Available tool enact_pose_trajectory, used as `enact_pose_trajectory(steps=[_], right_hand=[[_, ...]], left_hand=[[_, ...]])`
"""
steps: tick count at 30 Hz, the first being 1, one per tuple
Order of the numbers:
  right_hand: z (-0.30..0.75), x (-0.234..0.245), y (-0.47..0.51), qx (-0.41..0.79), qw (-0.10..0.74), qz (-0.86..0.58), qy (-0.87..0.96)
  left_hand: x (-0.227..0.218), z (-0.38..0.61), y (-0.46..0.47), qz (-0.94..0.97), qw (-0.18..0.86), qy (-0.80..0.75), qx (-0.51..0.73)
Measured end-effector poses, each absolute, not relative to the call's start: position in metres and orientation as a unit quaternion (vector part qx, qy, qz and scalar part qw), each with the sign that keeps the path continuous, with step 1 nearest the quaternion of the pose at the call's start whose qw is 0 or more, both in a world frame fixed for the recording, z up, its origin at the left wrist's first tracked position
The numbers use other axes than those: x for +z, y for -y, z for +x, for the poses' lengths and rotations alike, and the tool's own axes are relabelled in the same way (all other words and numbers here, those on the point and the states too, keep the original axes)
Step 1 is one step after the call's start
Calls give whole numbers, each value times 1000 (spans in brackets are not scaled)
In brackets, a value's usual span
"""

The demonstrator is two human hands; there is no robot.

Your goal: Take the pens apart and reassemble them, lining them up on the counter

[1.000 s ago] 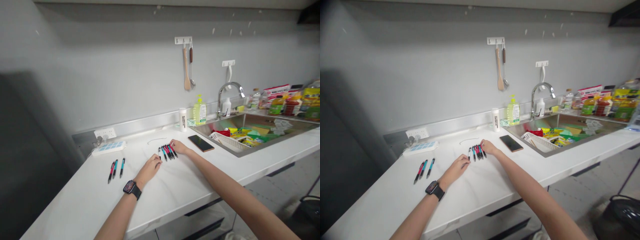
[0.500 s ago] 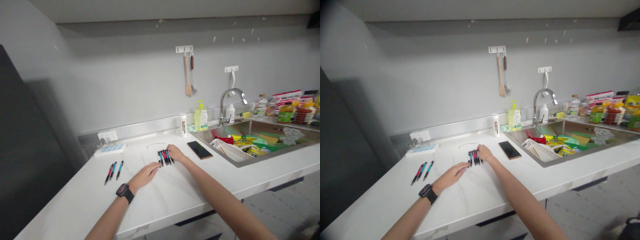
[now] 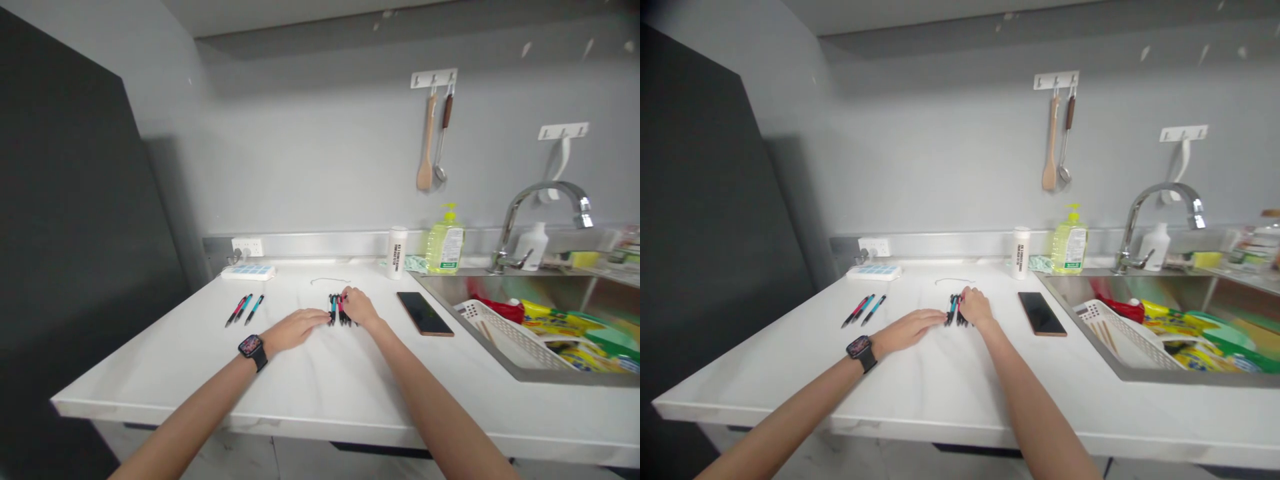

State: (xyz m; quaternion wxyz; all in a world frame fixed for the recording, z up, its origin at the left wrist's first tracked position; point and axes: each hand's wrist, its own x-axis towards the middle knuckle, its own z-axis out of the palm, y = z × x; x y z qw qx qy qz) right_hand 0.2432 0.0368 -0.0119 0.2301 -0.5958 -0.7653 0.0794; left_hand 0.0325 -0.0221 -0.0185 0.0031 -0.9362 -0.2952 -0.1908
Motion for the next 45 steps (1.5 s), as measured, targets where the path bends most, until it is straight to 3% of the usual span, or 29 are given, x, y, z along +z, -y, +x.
enact_pose_trajectory(steps=[12,20,32,39,42,45], right_hand=[[245,-14,-38,71,247,-617,744],[261,-21,-48,98,209,-660,715],[258,-17,-45,140,218,-642,722],[257,-17,-46,138,220,-646,718],[257,-15,-44,127,223,-647,718],[253,-12,-41,113,232,-637,727]], left_hand=[[-21,31,20,-933,14,308,-186],[-25,32,19,-935,-27,295,-196],[-26,33,16,-936,-74,279,-200],[-21,36,21,-942,-49,278,-184],[-10,28,23,-910,33,375,-176],[5,3,21,-784,134,587,-152]])
